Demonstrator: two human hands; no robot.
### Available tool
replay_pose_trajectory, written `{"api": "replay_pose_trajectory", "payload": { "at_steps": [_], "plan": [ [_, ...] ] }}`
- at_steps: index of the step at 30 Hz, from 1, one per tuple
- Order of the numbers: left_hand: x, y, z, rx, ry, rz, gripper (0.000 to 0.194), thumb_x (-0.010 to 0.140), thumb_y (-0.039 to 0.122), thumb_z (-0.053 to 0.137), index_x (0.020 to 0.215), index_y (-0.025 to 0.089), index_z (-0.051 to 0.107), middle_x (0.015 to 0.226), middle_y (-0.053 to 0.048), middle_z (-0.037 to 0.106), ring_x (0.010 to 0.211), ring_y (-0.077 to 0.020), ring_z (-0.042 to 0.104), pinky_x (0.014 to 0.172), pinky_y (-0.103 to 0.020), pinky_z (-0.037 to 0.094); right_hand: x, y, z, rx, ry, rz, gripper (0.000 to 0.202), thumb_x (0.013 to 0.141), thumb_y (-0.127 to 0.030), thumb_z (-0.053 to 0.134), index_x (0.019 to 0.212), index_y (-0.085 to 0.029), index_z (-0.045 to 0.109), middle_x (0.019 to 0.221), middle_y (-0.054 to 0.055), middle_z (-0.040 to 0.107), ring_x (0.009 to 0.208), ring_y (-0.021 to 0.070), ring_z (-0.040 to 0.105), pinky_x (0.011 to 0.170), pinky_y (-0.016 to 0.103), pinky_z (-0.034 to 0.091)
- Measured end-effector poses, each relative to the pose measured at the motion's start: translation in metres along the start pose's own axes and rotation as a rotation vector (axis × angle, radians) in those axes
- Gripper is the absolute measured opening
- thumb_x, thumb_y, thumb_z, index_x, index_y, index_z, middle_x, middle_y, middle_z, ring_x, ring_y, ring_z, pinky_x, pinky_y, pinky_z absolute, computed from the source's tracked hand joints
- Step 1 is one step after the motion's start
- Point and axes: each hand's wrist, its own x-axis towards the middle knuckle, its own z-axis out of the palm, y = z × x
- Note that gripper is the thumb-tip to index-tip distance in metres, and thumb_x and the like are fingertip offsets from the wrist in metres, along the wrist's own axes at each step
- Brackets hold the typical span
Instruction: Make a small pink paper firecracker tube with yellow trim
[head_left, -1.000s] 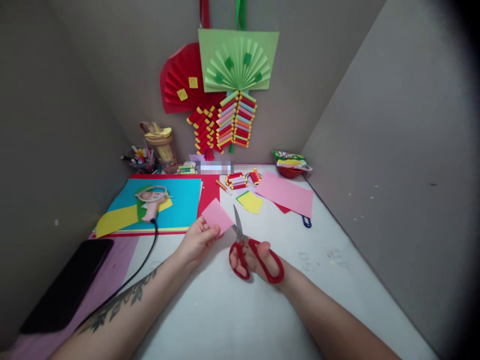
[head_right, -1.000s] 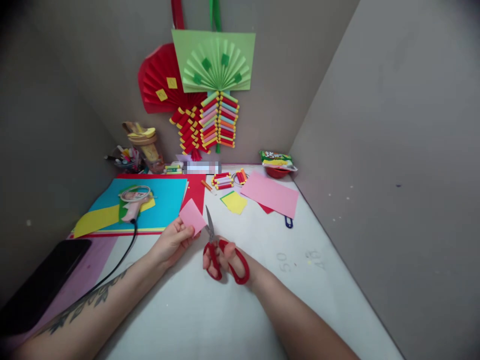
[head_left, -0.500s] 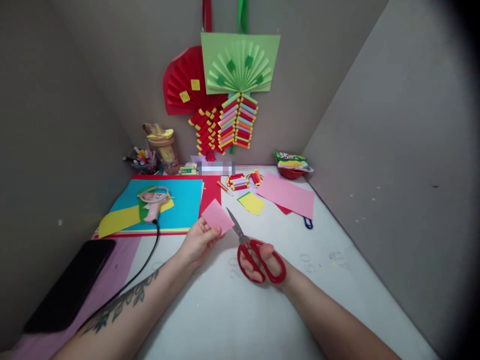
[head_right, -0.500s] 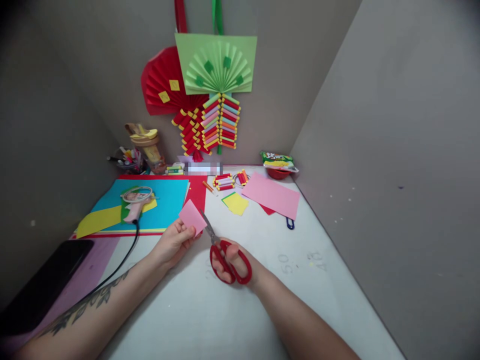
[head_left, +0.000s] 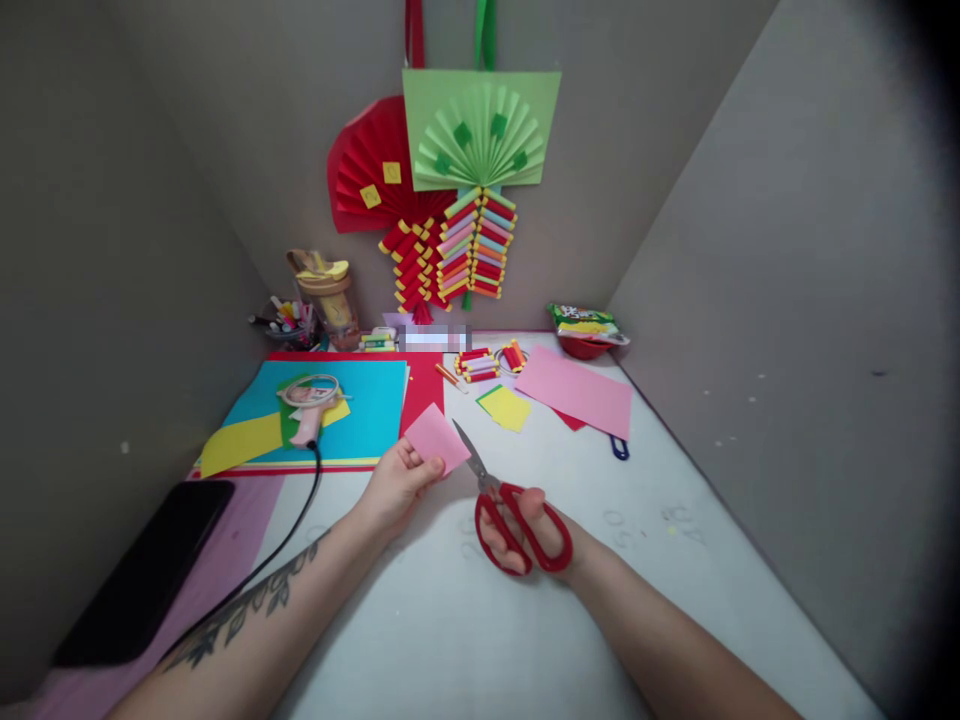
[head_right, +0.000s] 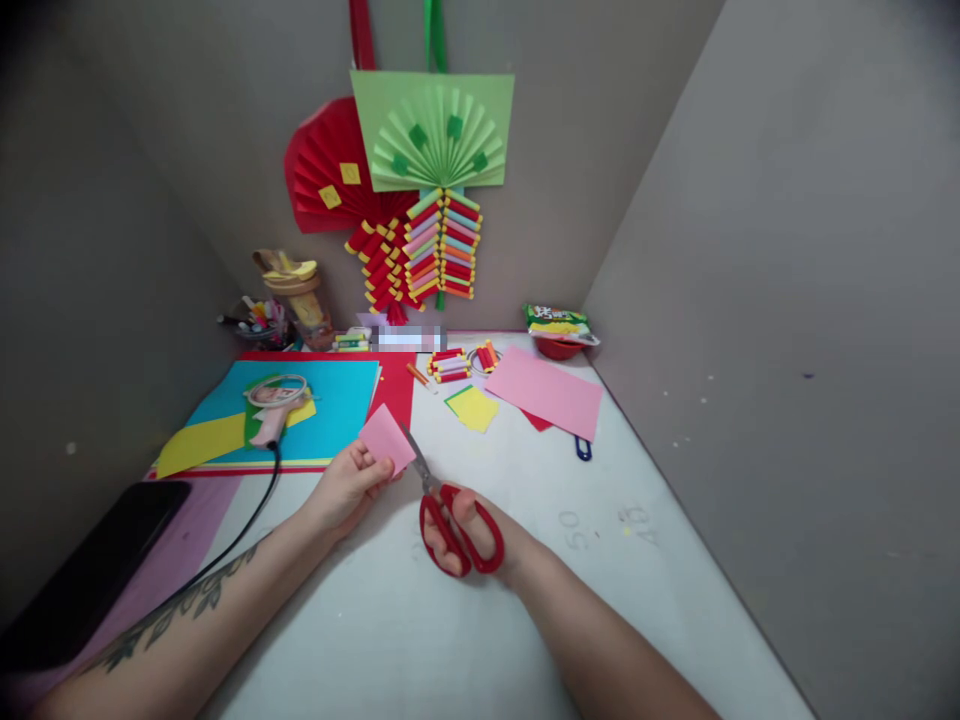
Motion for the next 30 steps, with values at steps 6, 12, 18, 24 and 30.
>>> {"api": "replay_pose_trajectory", "payload": {
  "at_steps": [6, 12, 18, 24, 30],
  "plan": [
    [0.0, 0.0, 0.001, 0.02, 0.007, -0.011, 0.04, 0.062, 0.02, 0.078, 0.099, 0.014, 0.063, 0.085, -0.006, 0.07, 0.072, -0.0132, 0.063, 0.071, -0.022, 0.047, 0.002, -0.008, 0.007, 0.04, 0.029, 0.028, 0.08, 0.052, -0.092, 0.028, 0.06, -0.014, 0.048, 0.04, -0.003, 0.044, 0.031, 0.0063, 0.037, 0.032, 0.019, 0.028],
    [0.001, -0.001, -0.001, 0.023, 0.019, -0.005, 0.038, 0.064, 0.018, 0.077, 0.099, 0.014, 0.063, 0.086, -0.007, 0.07, 0.072, -0.0131, 0.063, 0.07, -0.022, 0.047, 0.003, -0.013, 0.011, 0.044, 0.04, 0.047, 0.08, 0.049, -0.092, 0.032, 0.055, -0.014, 0.047, 0.039, -0.003, 0.041, 0.03, 0.0059, 0.036, 0.031, 0.019, 0.028],
    [0.001, -0.002, -0.001, 0.038, 0.019, -0.027, 0.04, 0.063, 0.018, 0.077, 0.101, 0.014, 0.063, 0.088, -0.008, 0.07, 0.074, -0.0148, 0.064, 0.071, -0.023, 0.048, 0.001, -0.017, 0.014, 0.007, 0.047, 0.04, 0.08, 0.051, -0.092, 0.028, 0.057, -0.015, 0.047, 0.038, -0.003, 0.042, 0.03, 0.0064, 0.035, 0.031, 0.019, 0.026],
    [0.001, -0.001, -0.001, 0.052, -0.017, -0.014, 0.041, 0.065, 0.019, 0.076, 0.103, 0.014, 0.063, 0.094, -0.009, 0.07, 0.08, -0.0165, 0.064, 0.075, -0.024, 0.048, 0.0, -0.015, 0.013, -0.001, 0.063, 0.023, 0.08, 0.057, -0.09, 0.024, 0.059, -0.014, 0.049, 0.041, -0.002, 0.044, 0.032, 0.0064, 0.037, 0.032, 0.018, 0.027],
    [0.002, -0.002, -0.001, 0.049, 0.015, -0.042, 0.041, 0.062, 0.019, 0.077, 0.1, 0.013, 0.063, 0.094, -0.01, 0.069, 0.079, -0.0169, 0.064, 0.073, -0.024, 0.048, -0.001, -0.005, 0.005, -0.04, 0.028, 0.004, 0.078, 0.059, -0.089, 0.022, 0.06, -0.015, 0.046, 0.039, -0.003, 0.043, 0.032, 0.0067, 0.037, 0.032, 0.019, 0.025]
  ]
}}
